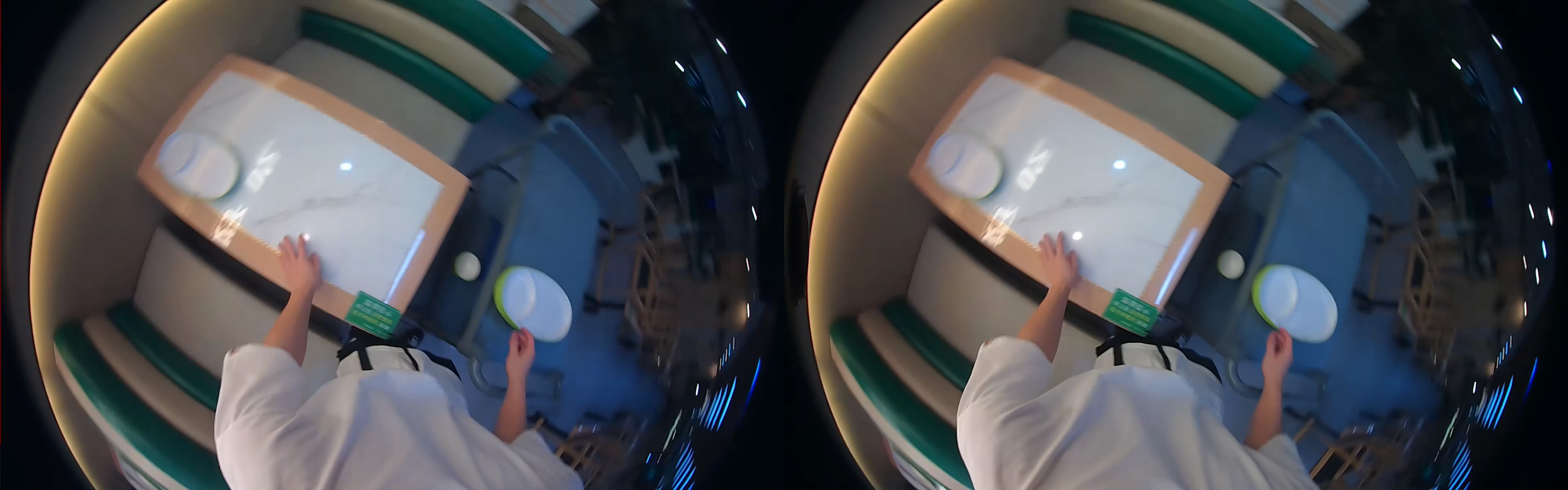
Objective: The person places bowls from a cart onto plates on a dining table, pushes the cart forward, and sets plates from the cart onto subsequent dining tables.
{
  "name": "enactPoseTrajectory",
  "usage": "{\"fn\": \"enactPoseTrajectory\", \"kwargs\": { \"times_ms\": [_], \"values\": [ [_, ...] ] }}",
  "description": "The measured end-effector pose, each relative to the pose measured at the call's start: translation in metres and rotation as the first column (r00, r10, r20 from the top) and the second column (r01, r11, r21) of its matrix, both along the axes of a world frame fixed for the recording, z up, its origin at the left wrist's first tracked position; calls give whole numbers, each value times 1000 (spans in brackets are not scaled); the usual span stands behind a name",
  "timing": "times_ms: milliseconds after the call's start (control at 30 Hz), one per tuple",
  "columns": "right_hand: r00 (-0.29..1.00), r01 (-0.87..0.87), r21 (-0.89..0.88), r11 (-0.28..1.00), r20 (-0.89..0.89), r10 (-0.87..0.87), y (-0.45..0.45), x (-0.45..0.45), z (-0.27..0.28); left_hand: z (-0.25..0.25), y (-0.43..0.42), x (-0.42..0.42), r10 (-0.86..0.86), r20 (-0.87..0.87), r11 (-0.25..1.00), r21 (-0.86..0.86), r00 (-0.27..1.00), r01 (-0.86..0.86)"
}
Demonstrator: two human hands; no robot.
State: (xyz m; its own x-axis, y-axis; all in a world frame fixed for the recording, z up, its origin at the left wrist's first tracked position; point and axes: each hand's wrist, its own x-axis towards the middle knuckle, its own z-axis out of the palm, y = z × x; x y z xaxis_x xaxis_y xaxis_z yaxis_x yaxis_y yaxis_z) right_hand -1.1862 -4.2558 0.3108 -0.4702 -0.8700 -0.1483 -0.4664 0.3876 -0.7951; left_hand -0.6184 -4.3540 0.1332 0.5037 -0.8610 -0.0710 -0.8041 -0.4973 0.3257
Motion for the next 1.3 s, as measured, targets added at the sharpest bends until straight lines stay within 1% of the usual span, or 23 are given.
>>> {"fn": "enactPoseTrajectory", "kwargs": {
  "times_ms": [33,167,233,400,533,567,600,633,667,700,733,767,800,833,867,900,933,967,1000,1033,1067,1133,1300],
  "values": [
    [999,2,-45,999,-50,-5,-3,-6,0,-14,16,-16,-53,-9,998,-35,999,53],
    [959,65,-58,996,-271,-78,-13,-30,23,-2,27,-28,-73,26,997,15,997,73],
    [941,129,-66,989,-306,-144,-16,-43,39,0,25,-17,-112,-6,991,75,994,113],
    [903,175,-153,973,-368,-220,-7,-103,25,9,32,5,-257,-121,936,214,959,278],
    [883,214,-156,964,-392,-259,5,-134,28,5,43,4,-254,-155,920,266,955,288],
    [892,213,-124,969,-380,-245,4,-148,31,-16,42,2,-189,-233,941,234,954,244],
    [890,226,-107,968,-382,-250,7,-163,22,-38,42,-6,-133,-417,971,128,899,203],
    [887,219,-95,971,-394,-239,8,-180,13,-7,45,-46,22,-225,938,342,974,57],
    [895,205,-74,976,-389,-217,8,-199,3,-17,35,-69,-34,-173,912,398,984,101],
    [906,184,-49,982,-378,-189,5,-214,-5,-9,30,-87,-246,-689,918,60,682,392],
    [909,179,-79,981,-367,-196,-3,-219,0,4,15,-115,-246,-501,891,221,830,398],
    [920,210,-10,978,-337,-201,-5,-226,6,15,1,-147,-221,-615,885,199,757,420],
    [929,236,63,970,-308,-206,-6,-233,10,57,-9,-195,-300,-699,880,61,649,472],
    [933,226,44,973,-297,-203,-10,-239,12,75,-24,-234,-403,-638,871,-49,656,488],
    [958,192,184,964,-246,-144,-16,-246,15,101,-35,-273,-490,-608,849,-171,624,500],
    [978,146,316,937,-190,-88,-24,-254,17,141,-43,-313,-397,-681,867,-59,615,495],
    [986,97,350,932,-160,-43,-27,-258,17,176,-47,-347,-296,-741,868,53,602,493],
    [977,91,292,952,-209,-29,-31,-261,2,191,-52,-373,-308,-734,873,34,606,486],
    [980,45,292,955,-198,15,-35,-265,-12,202,-53,-396,-322,-676,832,132,663,538],
    [981,0,296,955,-185,57,-35,-267,-21,207,-51,-414,-340,-613,782,238,714,577],
    [982,-3,284,959,-180,56,-31,-269,-29,203,-47,-428,-346,-605,786,231,717,574],
    [989,10,88,996,-151,4,-27,-266,-39,183,-40,-443,-386,-548,797,206,742,567],
    [991,75,108,991,-123,-62,-30,-263,-47,158,-24,-461,-307,-614,882,103,727,459]
  ]
}}
